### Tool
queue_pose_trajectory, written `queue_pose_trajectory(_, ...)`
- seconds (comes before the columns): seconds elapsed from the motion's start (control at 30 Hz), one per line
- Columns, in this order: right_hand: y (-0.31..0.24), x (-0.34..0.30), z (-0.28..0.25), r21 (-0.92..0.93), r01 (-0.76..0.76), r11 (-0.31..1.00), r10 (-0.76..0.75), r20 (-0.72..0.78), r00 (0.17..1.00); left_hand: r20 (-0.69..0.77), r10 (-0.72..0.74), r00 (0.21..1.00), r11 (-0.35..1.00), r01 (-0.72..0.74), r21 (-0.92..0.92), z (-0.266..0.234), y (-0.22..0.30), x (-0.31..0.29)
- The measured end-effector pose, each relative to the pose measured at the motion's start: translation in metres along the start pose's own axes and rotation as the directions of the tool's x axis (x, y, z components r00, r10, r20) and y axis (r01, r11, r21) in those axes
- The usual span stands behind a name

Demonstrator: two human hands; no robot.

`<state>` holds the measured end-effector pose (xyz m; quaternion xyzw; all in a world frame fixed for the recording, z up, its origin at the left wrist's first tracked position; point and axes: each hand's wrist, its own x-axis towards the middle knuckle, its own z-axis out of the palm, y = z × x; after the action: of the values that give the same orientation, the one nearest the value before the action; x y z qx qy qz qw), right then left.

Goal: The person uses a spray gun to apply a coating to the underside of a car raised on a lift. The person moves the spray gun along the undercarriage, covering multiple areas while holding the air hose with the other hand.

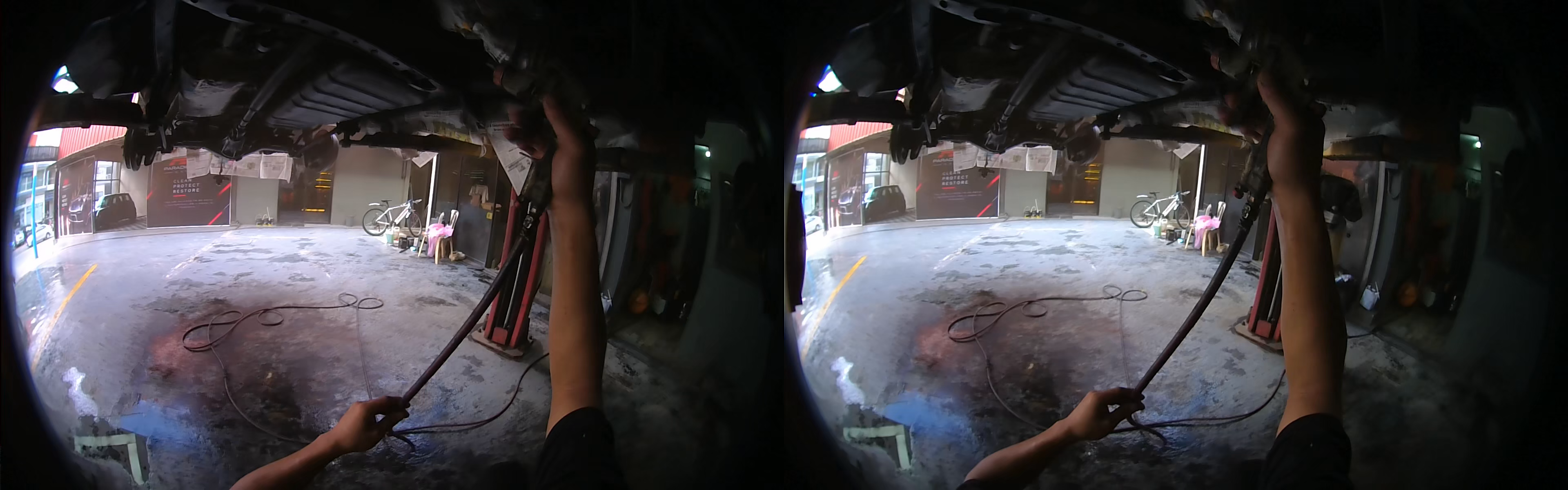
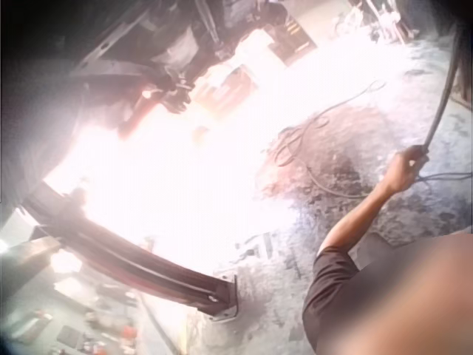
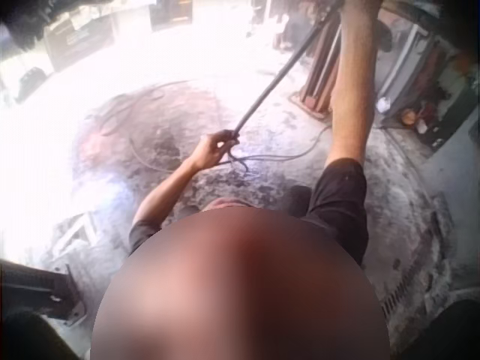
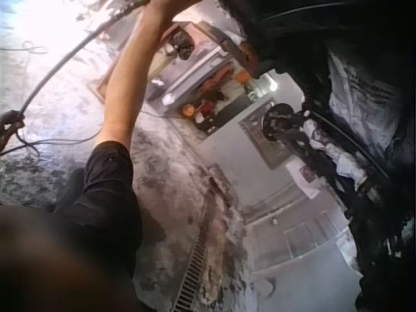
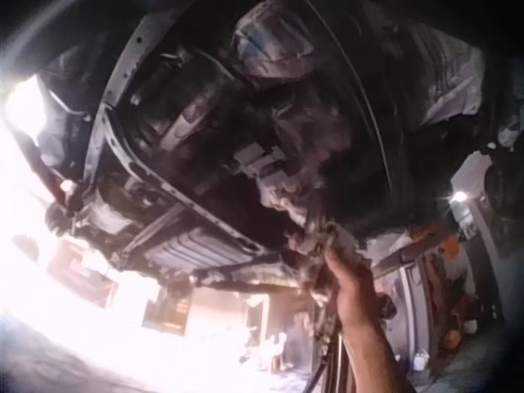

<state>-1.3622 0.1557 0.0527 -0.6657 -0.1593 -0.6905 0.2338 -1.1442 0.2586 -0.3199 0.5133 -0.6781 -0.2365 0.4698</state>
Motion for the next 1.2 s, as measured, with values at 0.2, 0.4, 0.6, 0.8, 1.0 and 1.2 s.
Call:
queue_pose_trajectory(0.2, 0.014, 0.010, -0.006, -0.260, -0.046, 0.964, 0.016, -0.115, 0.993, 0.010, 0.049, 0.999, 0.998, -0.049, 0.030, 0.000, 0.001, -0.002)
queue_pose_trajectory(0.4, 0.015, 0.012, 0.004, -0.151, -0.003, 0.989, -0.018, -0.136, 0.991, 0.002, 0.030, 1.000, 1.000, -0.030, 0.001, -0.008, 0.006, -0.012)
queue_pose_trajectory(0.6, -0.012, 0.016, 0.023, -0.161, -0.001, 0.987, -0.009, -0.059, 0.998, -0.040, 0.076, 0.996, 0.994, -0.073, 0.078, -0.019, 0.014, -0.029)
queue_pose_trajectory(0.8, -0.039, 0.014, 0.051, -0.125, -0.002, 0.992, 0.003, 0.011, 1.000, -0.063, 0.041, 0.997, 0.995, -0.035, 0.098, -0.027, 0.019, -0.046)
queue_pose_trajectory(1.0, -0.060, 0.015, 0.077, 0.029, 0.023, 0.999, -0.025, 0.078, 0.997, -0.096, 0.090, 0.991, 0.992, -0.081, 0.096, -0.033, 0.024, -0.062)
queue_pose_trajectory(1.2, -0.073, 0.024, 0.098, 0.131, 0.031, 0.991, -0.045, 0.104, 0.994, -0.156, 0.185, 0.970, 0.975, -0.161, 0.155, -0.040, 0.032, -0.071)
